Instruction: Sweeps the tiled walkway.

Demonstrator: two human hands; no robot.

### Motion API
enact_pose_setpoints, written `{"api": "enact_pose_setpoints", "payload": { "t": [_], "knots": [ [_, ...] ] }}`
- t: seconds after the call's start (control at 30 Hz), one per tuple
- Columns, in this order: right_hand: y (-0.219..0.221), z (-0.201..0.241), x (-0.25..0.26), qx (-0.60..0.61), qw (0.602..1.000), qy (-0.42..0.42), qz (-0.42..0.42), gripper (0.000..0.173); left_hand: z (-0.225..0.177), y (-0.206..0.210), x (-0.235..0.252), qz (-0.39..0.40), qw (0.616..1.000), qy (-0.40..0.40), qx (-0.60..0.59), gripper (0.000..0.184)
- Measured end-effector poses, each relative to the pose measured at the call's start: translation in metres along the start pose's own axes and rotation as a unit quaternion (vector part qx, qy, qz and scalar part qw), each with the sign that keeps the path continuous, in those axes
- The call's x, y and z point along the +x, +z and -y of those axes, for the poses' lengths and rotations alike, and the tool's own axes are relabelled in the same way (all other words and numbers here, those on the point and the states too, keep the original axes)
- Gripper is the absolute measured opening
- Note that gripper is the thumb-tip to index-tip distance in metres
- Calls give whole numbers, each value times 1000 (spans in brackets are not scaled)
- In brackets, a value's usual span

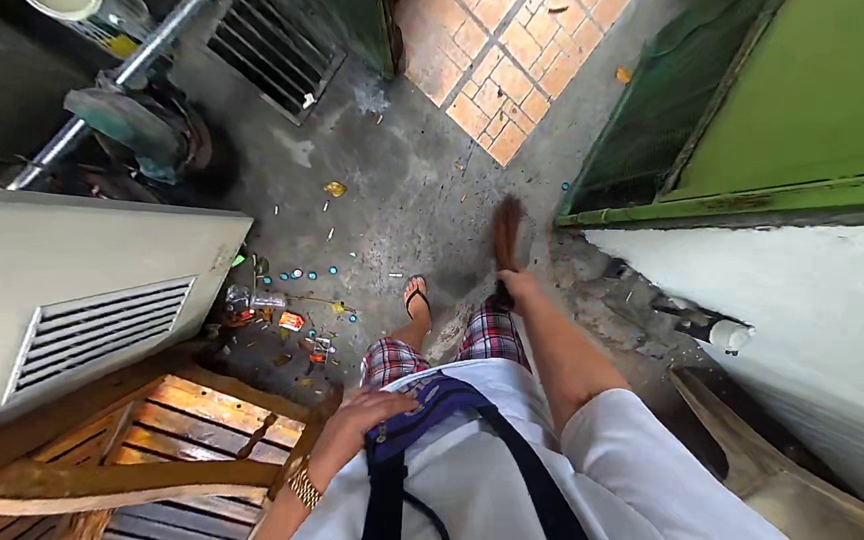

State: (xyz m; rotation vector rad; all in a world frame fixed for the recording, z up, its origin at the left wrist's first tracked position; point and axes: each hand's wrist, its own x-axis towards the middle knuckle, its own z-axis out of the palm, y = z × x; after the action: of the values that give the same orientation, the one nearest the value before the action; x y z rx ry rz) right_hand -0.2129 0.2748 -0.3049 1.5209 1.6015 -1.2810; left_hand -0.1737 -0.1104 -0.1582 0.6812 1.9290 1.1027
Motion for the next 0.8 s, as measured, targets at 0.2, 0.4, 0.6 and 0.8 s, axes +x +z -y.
{"api": "enact_pose_setpoints", "payload": {
  "t": [0.2,0.4,0.6,0.8],
  "knots": [
    [70,28,-76,-103,976,-35,190,68,18,-5,-2,-79,996,14,-46,34],
    [-19,40,-92,-87,988,-76,106,64,20,-13,7,-88,993,1,-76,35],
    [-87,48,52,-7,991,-6,-133,55,12,-12,5,-104,990,-52,-78,34],
    [-36,47,57,-53,997,-3,52,58,-2,-1,46,-89,991,-68,-79,33]
  ]
}}
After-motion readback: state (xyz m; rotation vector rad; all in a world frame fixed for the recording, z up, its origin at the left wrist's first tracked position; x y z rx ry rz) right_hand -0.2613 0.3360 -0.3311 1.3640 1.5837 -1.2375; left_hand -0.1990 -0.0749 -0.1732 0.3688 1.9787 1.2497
